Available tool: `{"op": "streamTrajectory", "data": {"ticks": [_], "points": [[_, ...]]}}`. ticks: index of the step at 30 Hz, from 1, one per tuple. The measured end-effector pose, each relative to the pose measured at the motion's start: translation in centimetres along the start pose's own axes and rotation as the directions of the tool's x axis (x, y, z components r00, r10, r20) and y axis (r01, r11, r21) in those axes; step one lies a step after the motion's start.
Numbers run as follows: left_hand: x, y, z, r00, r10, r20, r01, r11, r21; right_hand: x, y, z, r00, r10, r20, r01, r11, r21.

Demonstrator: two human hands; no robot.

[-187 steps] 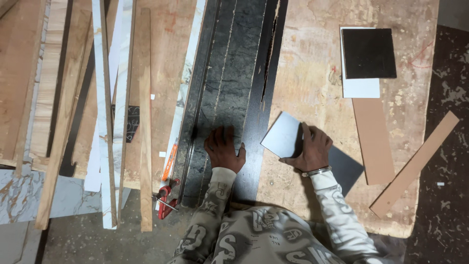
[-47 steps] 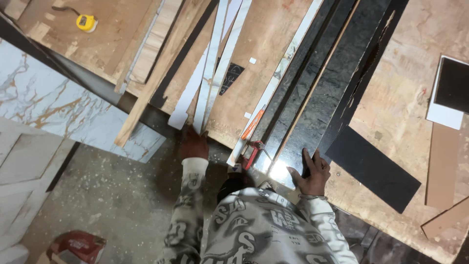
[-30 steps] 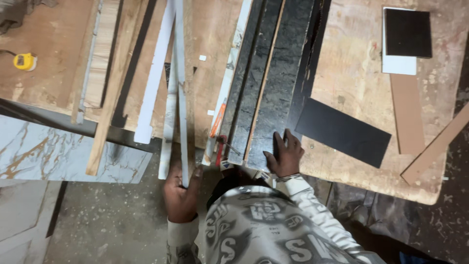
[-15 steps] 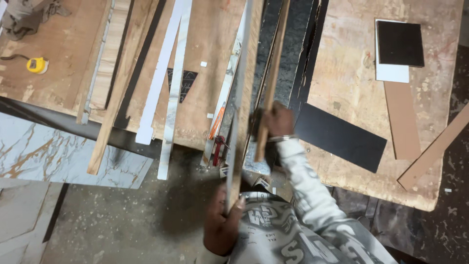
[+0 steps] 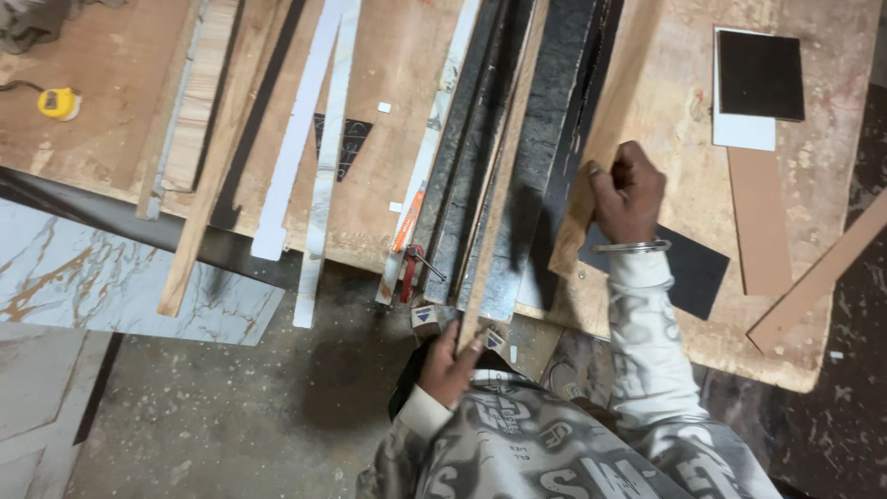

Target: The person uses a table saw to cut white and black plastic sheets into smaller rectangular pieces. They feed each sheet through the blade, collect the cut pieces, and stack them on the table. The process is repeated for multiple sheets of different colors.

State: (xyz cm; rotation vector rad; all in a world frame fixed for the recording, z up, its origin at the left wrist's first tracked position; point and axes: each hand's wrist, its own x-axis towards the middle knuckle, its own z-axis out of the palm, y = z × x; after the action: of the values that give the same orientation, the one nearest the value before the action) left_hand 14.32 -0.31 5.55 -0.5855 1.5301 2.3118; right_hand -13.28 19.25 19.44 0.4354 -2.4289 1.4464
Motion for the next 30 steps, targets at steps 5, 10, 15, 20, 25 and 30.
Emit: {"op": "streamTrajectory", "data": {"ticks": [5, 10, 15, 20, 25, 30], "points": [[3.0, -5.9, -5.3, 0.999, -0.025, 0.028, 0.028, 0.996, -0.089, -0.7, 2.8, 3.7, 1.000, 0.007, 0.005, -0.007, 0.997, -0.073], [3.4, -8.1, -5.6, 0.992, 0.005, -0.129, 0.026, 0.971, 0.238, -0.4, 2.4, 11.3, 0.974, 0.106, 0.201, -0.132, 0.984, 0.122], [4.2, -7.6, -4.8, 0.990, -0.064, -0.126, 0.077, 0.992, 0.102, -3.6, 2.3, 14.6, 0.880, 0.211, 0.426, -0.322, 0.923, 0.208], [4.7, -7.2, -5.4, 0.971, -0.184, -0.151, 0.196, 0.978, 0.066, -14.4, 4.1, 9.2, 0.902, -0.030, 0.431, 0.205, 0.908, -0.366], [5.1, -8.3, -6.1, 0.964, -0.239, -0.115, 0.251, 0.963, 0.101, -18.8, 6.1, 7.6, 0.802, 0.253, 0.541, 0.160, 0.782, -0.602], [5.9, -9.5, -3.9, 0.946, -0.277, -0.169, 0.308, 0.930, 0.199, -19.6, 6.6, 6.6, 0.877, 0.163, 0.452, 0.170, 0.774, -0.610]]}}
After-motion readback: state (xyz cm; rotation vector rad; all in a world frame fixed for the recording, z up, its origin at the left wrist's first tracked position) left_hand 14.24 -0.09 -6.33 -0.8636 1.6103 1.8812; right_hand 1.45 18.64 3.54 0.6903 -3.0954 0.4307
